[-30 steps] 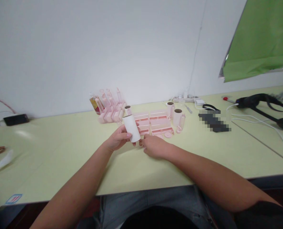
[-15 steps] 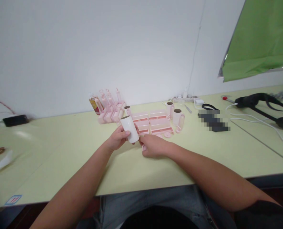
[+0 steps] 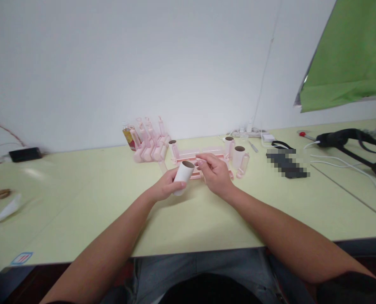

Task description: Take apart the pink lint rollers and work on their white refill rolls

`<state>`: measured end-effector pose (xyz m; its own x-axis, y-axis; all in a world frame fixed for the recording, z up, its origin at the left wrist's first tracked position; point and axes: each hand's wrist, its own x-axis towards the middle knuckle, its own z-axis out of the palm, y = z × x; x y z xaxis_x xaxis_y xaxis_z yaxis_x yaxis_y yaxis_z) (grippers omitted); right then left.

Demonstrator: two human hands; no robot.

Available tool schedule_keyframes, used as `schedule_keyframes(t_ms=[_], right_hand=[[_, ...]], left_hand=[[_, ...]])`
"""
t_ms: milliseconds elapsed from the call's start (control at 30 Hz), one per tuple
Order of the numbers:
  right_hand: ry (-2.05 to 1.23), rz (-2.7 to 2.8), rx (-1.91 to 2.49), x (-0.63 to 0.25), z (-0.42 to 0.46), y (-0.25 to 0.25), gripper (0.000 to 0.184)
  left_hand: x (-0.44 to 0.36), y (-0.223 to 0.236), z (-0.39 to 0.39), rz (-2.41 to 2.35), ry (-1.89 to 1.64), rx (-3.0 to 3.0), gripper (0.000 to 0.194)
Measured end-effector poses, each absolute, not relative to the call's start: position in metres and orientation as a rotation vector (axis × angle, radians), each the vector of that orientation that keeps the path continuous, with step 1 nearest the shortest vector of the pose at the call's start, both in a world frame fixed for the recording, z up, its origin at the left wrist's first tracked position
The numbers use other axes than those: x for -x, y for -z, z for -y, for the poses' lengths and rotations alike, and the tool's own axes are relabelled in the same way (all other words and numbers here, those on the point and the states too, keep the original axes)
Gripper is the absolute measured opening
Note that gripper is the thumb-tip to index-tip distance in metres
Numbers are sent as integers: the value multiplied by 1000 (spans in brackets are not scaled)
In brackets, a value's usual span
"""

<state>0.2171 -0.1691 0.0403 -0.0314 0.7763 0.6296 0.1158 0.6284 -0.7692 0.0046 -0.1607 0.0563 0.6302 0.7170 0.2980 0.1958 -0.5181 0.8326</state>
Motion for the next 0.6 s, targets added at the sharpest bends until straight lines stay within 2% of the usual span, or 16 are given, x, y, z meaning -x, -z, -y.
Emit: schedule_keyframes(t_ms=[600], right_hand=[[-476,1663,629,-211,185,-41,31]], left_hand=[[-17,-44,168,-810,-710,-2262,49]])
